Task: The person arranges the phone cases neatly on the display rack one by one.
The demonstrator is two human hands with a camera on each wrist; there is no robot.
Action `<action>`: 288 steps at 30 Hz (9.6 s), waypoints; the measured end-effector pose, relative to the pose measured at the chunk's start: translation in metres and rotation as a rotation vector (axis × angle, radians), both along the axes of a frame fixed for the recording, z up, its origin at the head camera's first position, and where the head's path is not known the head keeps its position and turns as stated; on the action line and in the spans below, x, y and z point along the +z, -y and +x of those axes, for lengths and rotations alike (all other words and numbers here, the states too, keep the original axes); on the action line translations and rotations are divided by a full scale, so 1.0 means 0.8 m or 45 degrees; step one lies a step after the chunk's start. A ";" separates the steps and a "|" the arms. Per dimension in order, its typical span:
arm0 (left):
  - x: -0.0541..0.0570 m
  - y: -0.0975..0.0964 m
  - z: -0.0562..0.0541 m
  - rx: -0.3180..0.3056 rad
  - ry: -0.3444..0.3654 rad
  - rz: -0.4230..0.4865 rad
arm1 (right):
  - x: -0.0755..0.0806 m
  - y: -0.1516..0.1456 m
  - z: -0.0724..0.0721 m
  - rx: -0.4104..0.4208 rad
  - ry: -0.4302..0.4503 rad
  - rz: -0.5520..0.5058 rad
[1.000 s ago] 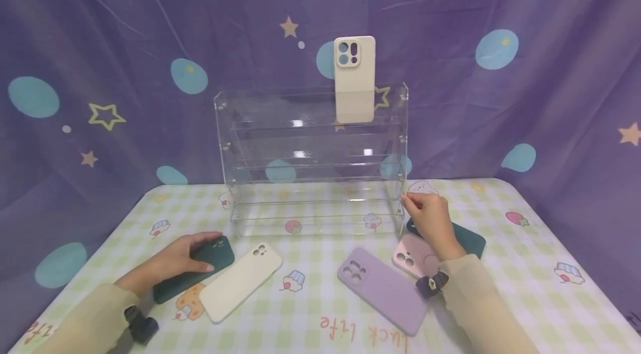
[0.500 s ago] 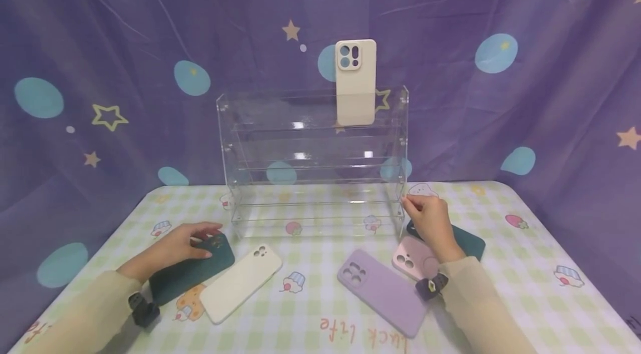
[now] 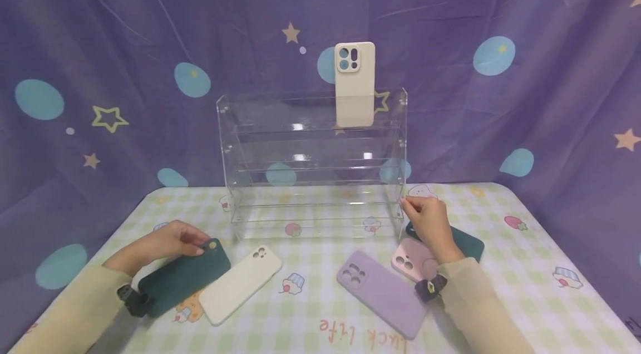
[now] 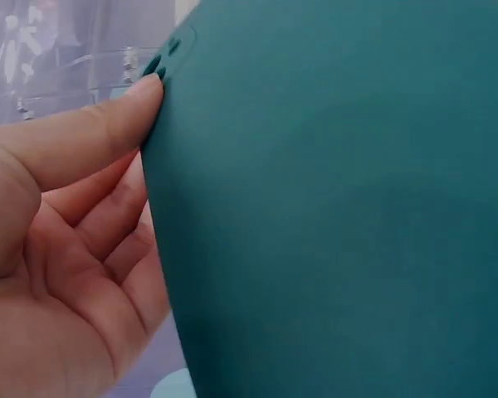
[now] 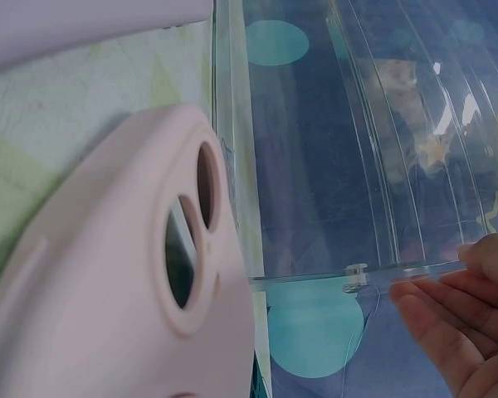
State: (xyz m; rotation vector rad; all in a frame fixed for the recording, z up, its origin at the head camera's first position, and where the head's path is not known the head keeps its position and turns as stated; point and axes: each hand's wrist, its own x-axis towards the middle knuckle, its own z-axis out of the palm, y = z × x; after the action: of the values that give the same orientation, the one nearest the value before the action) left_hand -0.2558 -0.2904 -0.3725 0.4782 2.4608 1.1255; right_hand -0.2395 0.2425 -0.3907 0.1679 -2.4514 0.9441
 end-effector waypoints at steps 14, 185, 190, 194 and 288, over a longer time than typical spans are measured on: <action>0.030 0.014 -0.008 0.058 0.124 0.108 | -0.001 0.007 0.000 -0.015 -0.082 0.007; 0.156 -0.133 0.003 0.203 -0.208 0.560 | -0.006 0.020 -0.003 0.031 -0.131 0.059; 0.111 -0.125 0.014 0.231 -0.131 0.589 | -0.004 0.018 -0.001 0.025 -0.138 0.067; 0.075 -0.122 0.024 0.256 -0.091 0.585 | -0.002 0.016 -0.001 0.032 -0.162 0.063; -0.068 -0.129 0.060 0.125 -0.256 -0.069 | -0.008 0.018 -0.004 0.046 -0.128 0.073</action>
State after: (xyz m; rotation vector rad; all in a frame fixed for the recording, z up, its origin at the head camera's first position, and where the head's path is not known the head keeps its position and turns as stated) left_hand -0.2076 -0.1876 -0.4266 0.4802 2.7079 1.0931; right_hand -0.2428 0.2283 -0.3968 0.2741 -2.3910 0.8600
